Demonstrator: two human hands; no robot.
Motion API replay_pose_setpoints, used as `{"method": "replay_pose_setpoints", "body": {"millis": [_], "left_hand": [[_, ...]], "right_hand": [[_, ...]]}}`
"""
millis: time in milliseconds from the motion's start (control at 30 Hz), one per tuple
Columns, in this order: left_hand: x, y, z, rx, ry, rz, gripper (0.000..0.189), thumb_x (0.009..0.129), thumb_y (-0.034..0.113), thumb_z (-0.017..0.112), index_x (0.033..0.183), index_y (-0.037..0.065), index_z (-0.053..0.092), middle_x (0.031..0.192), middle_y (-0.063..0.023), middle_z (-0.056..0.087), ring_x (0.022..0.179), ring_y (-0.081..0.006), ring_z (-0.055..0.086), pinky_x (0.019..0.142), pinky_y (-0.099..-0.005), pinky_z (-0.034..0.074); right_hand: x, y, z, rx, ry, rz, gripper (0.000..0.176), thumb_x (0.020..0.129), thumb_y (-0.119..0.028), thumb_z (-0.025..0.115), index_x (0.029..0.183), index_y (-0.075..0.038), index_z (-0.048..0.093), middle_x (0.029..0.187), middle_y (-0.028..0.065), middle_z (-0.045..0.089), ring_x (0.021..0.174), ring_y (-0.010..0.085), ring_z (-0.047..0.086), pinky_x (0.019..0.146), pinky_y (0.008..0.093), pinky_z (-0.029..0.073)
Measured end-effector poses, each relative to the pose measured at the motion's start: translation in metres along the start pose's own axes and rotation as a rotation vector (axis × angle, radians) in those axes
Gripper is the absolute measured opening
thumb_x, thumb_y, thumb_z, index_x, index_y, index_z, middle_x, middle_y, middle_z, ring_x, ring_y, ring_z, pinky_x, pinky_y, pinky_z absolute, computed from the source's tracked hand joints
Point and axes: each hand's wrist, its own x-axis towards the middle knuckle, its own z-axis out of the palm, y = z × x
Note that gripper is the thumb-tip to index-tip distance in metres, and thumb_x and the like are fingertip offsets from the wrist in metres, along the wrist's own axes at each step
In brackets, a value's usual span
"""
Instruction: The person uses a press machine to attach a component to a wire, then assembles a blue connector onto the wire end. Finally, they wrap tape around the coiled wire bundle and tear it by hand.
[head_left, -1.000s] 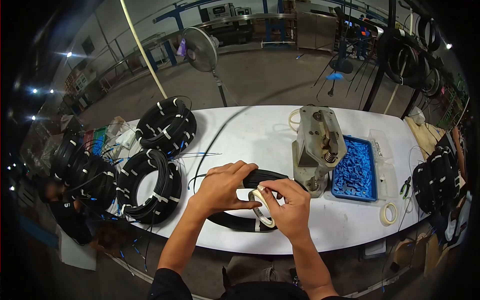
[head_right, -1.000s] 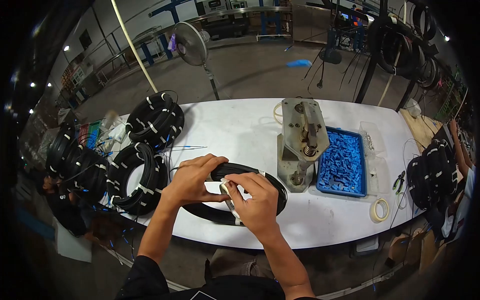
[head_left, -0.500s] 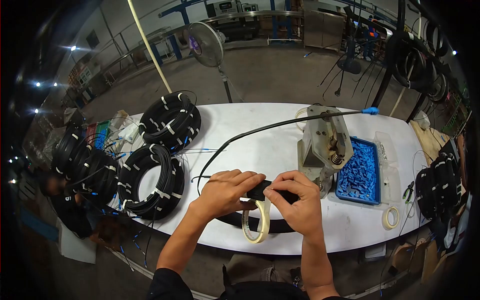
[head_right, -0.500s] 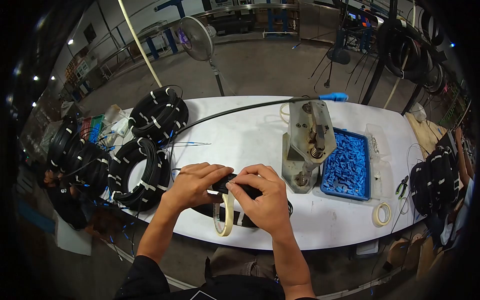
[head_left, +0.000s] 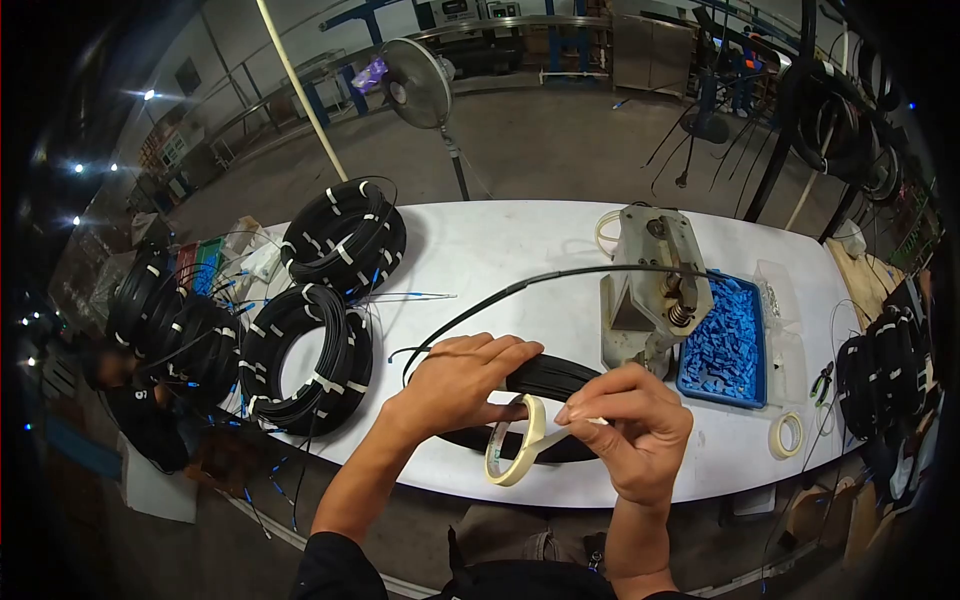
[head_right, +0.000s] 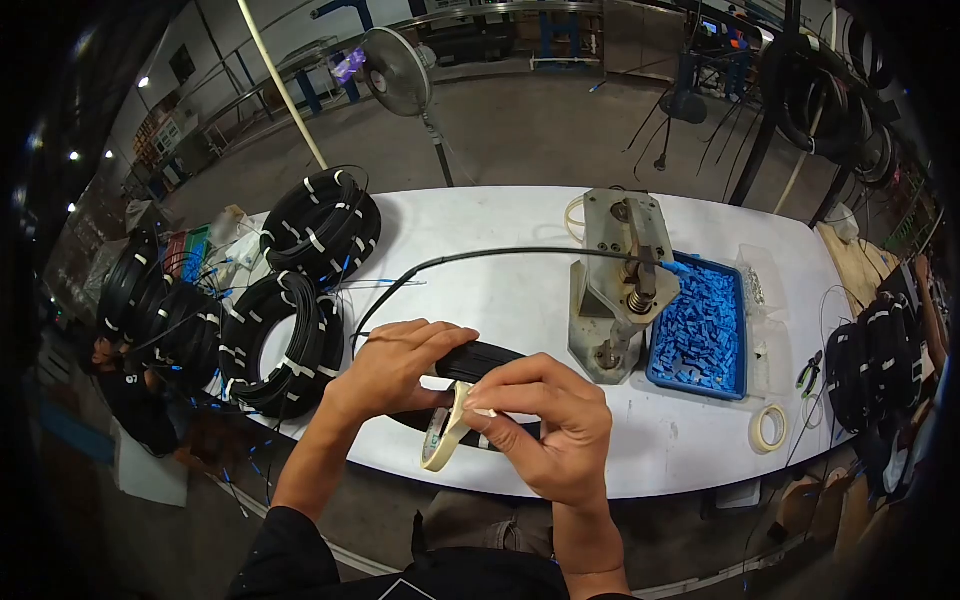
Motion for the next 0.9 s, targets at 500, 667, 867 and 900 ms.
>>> {"method": "replay_pose_setpoints", "body": {"millis": [500,667,867,900], "left_hand": [[0.0,0.005,-0.004,0.071,-0.008,0.056,0.097,0.066,0.065,0.077,0.14,0.01,0.047,0.093,-0.0104,0.067,0.075,-0.0276,0.064,0.069,-0.038,0.051],[-0.001,0.003,0.003,0.02,0.031,0.032,0.088,0.066,0.043,0.085,0.138,0.011,0.048,0.097,-0.0091,0.068,0.079,-0.0275,0.066,0.072,-0.0376,0.052],[0.006,-0.003,0.008,0.215,0.004,0.111,0.071,0.069,0.003,0.074,0.134,0.025,0.055,0.111,-0.002,0.065,0.084,-0.0241,0.068,0.071,-0.0357,0.055],[0.005,-0.004,0.011,0.237,0.025,0.103,0.071,0.07,0.001,0.072,0.134,0.027,0.057,0.108,-0.0013,0.065,0.083,-0.0224,0.067,0.067,-0.0345,0.055]], "right_hand": [[0.018,0.026,-0.005,-0.475,0.057,0.142,0.01,0.083,-0.008,0.075,0.089,-0.001,0.072,0.081,0.0071,0.067,0.069,0.0134,0.061,0.062,0.0257,0.046],[0.01,0.034,-0.013,-0.192,0.054,0.416,0.016,0.084,-0.013,0.077,0.093,0.0,0.073,0.082,0.0057,0.068,0.071,0.0104,0.059,0.061,0.0242,0.043],[0.02,0.035,-0.013,-0.363,0.007,0.429,0.019,0.086,-0.012,0.074,0.102,-0.002,0.073,0.078,0.0035,0.068,0.068,0.0067,0.055,0.062,0.0232,0.045],[0.022,0.035,-0.014,-0.348,0.011,0.441,0.021,0.086,-0.011,0.073,0.105,-0.002,0.072,0.077,0.003,0.068,0.069,0.0076,0.056,0.064,0.0241,0.046]]}}
